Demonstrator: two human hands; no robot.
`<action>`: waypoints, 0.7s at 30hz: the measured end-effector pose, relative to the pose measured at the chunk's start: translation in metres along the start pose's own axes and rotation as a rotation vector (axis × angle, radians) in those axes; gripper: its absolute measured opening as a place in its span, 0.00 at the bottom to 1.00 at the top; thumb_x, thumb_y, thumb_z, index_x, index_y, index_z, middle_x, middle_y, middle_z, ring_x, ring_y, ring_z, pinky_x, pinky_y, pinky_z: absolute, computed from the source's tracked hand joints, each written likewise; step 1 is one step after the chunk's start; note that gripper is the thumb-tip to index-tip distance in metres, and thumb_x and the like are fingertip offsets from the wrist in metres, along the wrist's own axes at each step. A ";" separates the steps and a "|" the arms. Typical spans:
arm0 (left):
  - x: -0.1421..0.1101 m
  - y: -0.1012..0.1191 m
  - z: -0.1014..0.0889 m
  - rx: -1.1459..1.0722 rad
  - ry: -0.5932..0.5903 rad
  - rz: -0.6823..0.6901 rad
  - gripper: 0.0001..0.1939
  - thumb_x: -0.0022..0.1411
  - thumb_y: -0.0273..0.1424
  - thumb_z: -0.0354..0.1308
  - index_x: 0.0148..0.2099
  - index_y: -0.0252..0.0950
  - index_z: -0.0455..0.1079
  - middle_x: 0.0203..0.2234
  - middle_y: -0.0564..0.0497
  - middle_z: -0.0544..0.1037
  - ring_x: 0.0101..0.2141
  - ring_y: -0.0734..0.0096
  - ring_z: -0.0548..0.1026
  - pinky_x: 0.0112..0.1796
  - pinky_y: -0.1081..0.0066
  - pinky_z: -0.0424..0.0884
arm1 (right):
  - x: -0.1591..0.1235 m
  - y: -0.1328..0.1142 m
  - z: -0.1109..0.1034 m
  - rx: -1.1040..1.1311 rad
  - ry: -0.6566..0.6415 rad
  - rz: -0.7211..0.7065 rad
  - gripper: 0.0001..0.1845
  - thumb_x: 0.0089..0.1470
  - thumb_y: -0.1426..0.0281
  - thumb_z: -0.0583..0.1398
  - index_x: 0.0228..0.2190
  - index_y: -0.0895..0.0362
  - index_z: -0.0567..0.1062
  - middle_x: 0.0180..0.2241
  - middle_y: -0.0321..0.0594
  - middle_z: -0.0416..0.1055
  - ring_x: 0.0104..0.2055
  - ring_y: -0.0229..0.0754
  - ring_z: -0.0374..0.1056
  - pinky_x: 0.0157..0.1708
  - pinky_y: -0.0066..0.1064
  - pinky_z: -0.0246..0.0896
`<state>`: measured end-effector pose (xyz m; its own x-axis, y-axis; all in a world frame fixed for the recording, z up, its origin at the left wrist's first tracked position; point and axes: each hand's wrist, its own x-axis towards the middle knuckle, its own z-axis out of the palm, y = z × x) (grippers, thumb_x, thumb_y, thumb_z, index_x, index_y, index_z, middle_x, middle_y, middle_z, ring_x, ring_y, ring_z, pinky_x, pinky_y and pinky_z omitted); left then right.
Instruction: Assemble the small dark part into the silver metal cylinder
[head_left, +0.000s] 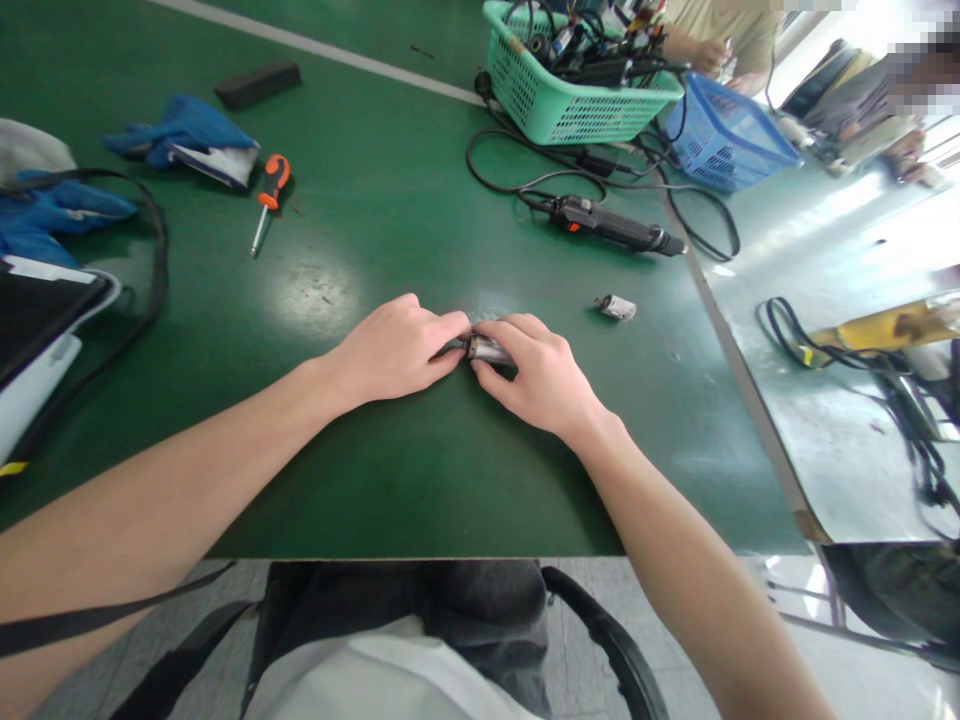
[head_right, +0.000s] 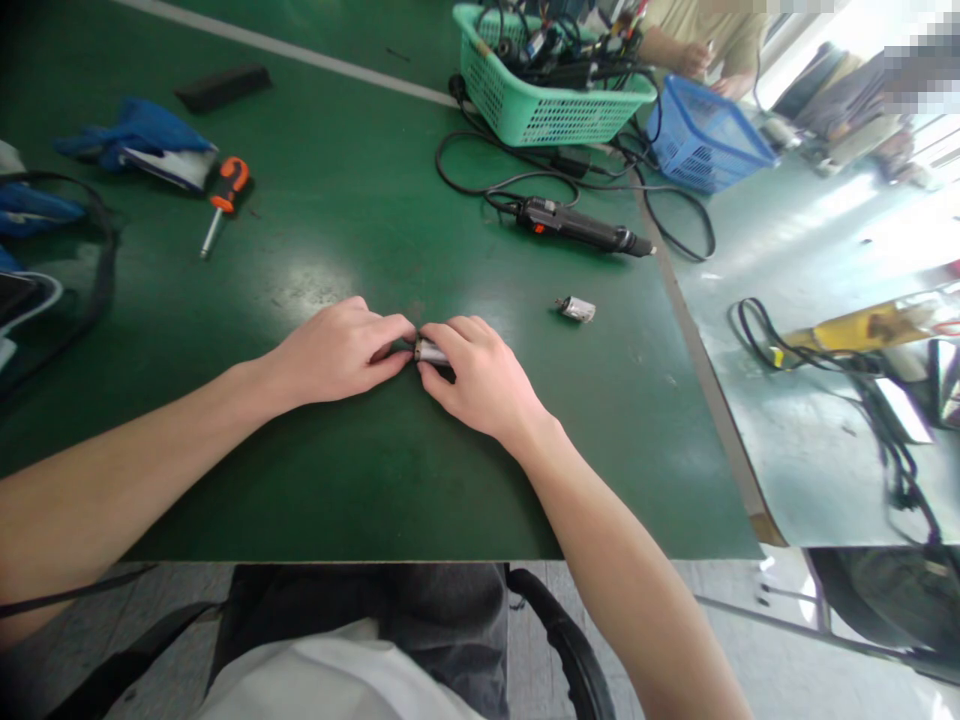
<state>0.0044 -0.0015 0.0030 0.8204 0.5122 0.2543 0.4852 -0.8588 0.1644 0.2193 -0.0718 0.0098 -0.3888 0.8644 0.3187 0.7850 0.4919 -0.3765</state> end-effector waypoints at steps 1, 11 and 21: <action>0.000 0.000 0.000 -0.004 0.001 0.008 0.11 0.73 0.35 0.49 0.43 0.37 0.69 0.27 0.52 0.79 0.28 0.66 0.75 0.38 0.63 0.65 | 0.000 0.000 0.000 0.000 -0.001 -0.001 0.14 0.62 0.69 0.60 0.49 0.56 0.76 0.44 0.47 0.76 0.47 0.53 0.71 0.50 0.43 0.67; 0.001 0.002 -0.002 -0.027 -0.001 -0.004 0.11 0.71 0.35 0.49 0.42 0.37 0.71 0.27 0.51 0.80 0.26 0.67 0.75 0.37 0.63 0.65 | 0.000 -0.001 -0.002 0.013 -0.007 0.013 0.14 0.62 0.69 0.60 0.49 0.53 0.76 0.44 0.46 0.76 0.47 0.53 0.71 0.49 0.44 0.68; 0.001 0.003 -0.002 -0.019 0.007 -0.013 0.10 0.71 0.34 0.49 0.41 0.37 0.70 0.26 0.52 0.79 0.25 0.68 0.74 0.37 0.63 0.65 | 0.000 -0.001 -0.003 0.008 -0.016 0.015 0.14 0.62 0.69 0.60 0.50 0.55 0.76 0.44 0.46 0.76 0.47 0.53 0.71 0.49 0.43 0.67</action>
<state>0.0059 -0.0031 0.0056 0.8116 0.5238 0.2585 0.4902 -0.8515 0.1863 0.2204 -0.0727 0.0127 -0.3845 0.8732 0.2994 0.7871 0.4796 -0.3880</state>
